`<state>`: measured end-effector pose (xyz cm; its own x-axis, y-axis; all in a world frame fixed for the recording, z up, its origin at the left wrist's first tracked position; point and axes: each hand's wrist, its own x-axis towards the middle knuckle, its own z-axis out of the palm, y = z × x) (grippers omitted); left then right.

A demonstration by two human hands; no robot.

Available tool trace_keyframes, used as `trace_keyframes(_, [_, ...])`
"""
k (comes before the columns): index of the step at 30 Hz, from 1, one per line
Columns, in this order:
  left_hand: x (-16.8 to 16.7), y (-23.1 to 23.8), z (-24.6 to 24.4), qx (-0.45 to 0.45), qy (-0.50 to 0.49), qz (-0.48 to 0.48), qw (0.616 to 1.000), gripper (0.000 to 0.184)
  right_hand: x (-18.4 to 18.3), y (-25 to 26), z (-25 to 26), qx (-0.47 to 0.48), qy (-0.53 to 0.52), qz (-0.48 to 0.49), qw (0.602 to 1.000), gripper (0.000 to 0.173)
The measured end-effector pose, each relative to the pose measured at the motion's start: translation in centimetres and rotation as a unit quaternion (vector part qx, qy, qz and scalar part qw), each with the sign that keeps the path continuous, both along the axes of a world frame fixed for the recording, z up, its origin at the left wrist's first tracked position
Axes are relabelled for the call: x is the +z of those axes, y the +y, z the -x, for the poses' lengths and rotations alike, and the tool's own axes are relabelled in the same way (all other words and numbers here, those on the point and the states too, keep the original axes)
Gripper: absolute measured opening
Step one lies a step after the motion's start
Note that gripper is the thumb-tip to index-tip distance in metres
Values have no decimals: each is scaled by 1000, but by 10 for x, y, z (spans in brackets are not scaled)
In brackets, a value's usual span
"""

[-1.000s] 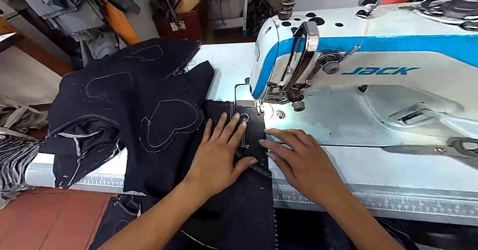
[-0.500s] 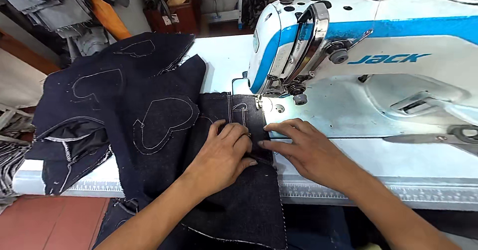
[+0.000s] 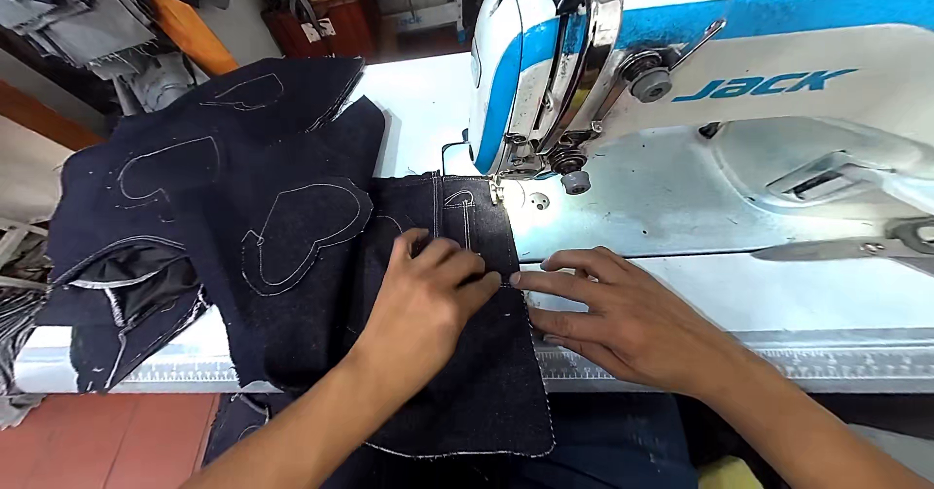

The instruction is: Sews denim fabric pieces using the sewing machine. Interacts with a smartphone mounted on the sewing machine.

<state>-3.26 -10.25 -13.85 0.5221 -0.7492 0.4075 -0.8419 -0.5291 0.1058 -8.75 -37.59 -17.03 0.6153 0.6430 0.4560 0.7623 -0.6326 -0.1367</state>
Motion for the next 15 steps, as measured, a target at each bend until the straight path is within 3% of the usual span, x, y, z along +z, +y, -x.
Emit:
trace_keyframes(2, [-7, 1, 20, 31, 1, -39, 999, 31, 0, -1, -2, 8, 11, -8, 1000, 32])
trace_keyframes(3, [-11, 2, 24, 42, 15, -47, 998, 43, -1, -2, -4, 5, 19, -9, 1000, 34])
trace_keyframes(5, [-20, 3, 18, 38, 43, -22, 998, 57, -1, -2, -7, -12, 34, -14, 999, 36])
trace_keyframes(15, [-17, -12, -57, 1, 48, -21, 999, 65, 7, -7, -58, -77, 25, -13, 997, 36])
